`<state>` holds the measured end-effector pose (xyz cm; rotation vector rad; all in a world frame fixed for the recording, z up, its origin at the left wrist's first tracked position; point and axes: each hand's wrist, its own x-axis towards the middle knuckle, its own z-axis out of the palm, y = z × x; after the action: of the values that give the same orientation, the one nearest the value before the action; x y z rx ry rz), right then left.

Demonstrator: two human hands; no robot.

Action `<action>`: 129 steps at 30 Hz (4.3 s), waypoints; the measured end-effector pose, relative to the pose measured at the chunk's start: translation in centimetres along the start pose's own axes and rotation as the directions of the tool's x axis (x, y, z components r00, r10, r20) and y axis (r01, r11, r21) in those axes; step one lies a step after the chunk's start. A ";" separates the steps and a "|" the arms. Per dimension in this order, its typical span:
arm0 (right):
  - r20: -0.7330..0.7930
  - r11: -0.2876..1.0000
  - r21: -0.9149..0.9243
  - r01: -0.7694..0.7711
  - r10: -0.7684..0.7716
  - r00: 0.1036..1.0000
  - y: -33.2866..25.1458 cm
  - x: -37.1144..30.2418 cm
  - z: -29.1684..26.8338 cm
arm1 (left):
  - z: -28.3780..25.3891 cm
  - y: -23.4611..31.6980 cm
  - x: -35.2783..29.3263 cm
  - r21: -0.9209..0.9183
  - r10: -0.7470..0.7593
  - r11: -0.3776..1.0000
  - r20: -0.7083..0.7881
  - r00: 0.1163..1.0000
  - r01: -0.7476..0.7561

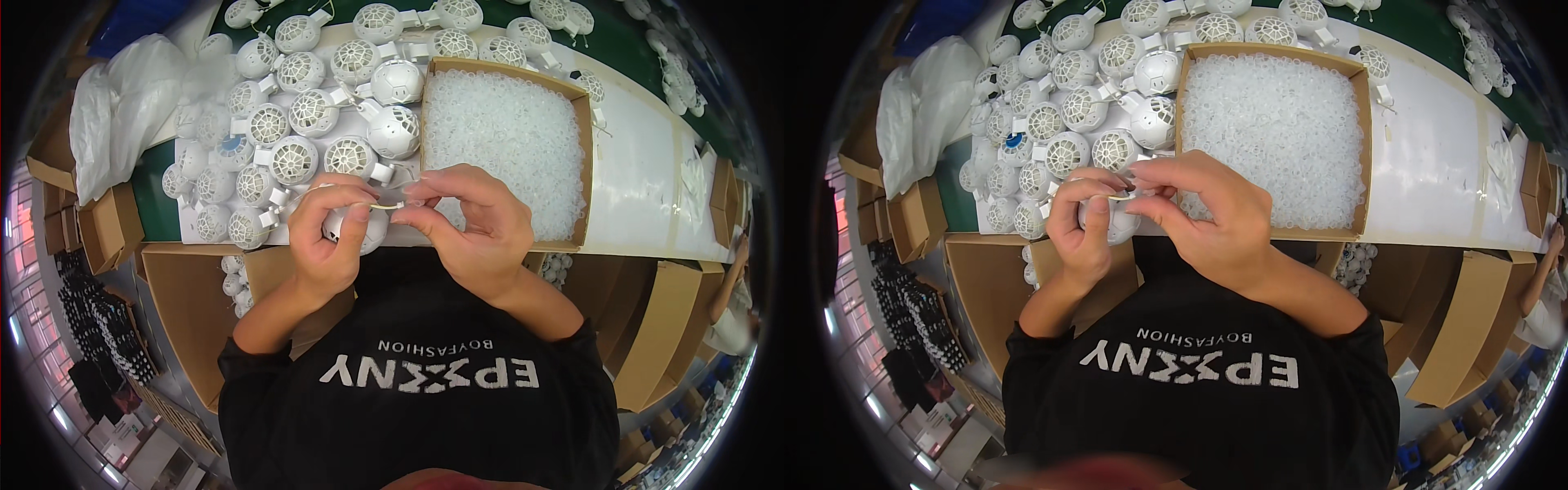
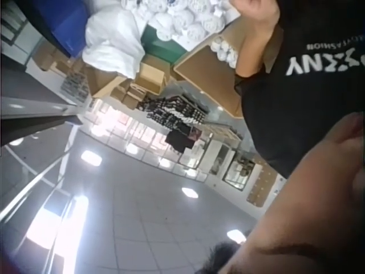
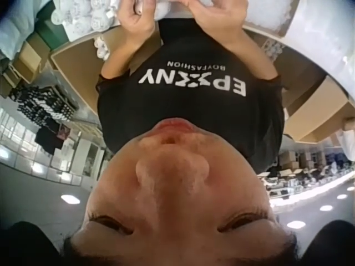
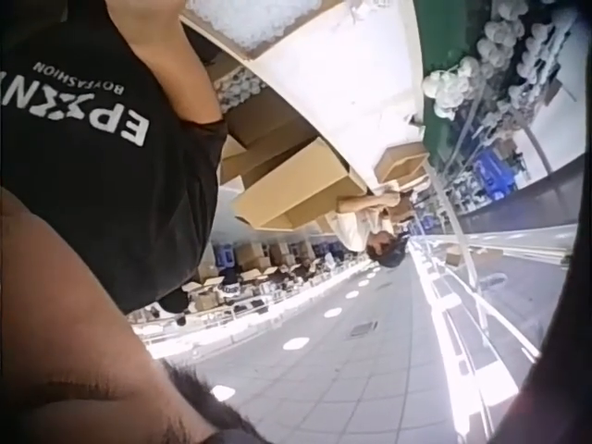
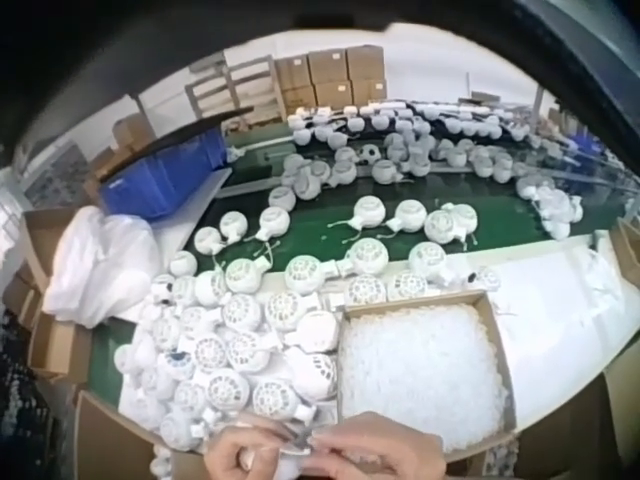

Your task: Assembling plastic spherical covers with white connectors at a factory workbench.

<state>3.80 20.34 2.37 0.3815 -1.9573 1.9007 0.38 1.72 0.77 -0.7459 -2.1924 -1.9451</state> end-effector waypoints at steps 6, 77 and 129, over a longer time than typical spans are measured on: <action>0.062 0.977 -0.129 0.171 -0.165 0.984 -0.5 1.0 0.4 | -0.2 -0.3 -0.1 0.026 -0.021 0.999 0.022 1.000 0.021; 0.271 0.694 -0.712 0.110 0.127 0.954 1.0 1.9 -8.5 | -24.2 -3.5 13.7 0.652 -0.346 0.677 -0.130 0.929 0.343; 0.222 0.985 0.170 -0.023 -0.015 0.975 -1.7 3.2 -4.2 | -1.3 1.1 4.7 -0.012 -0.085 0.995 0.421 0.903 0.100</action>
<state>2.09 24.68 5.40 0.6665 -1.9331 2.1165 -3.54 1.82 3.82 -1.1860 -2.4741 -2.0220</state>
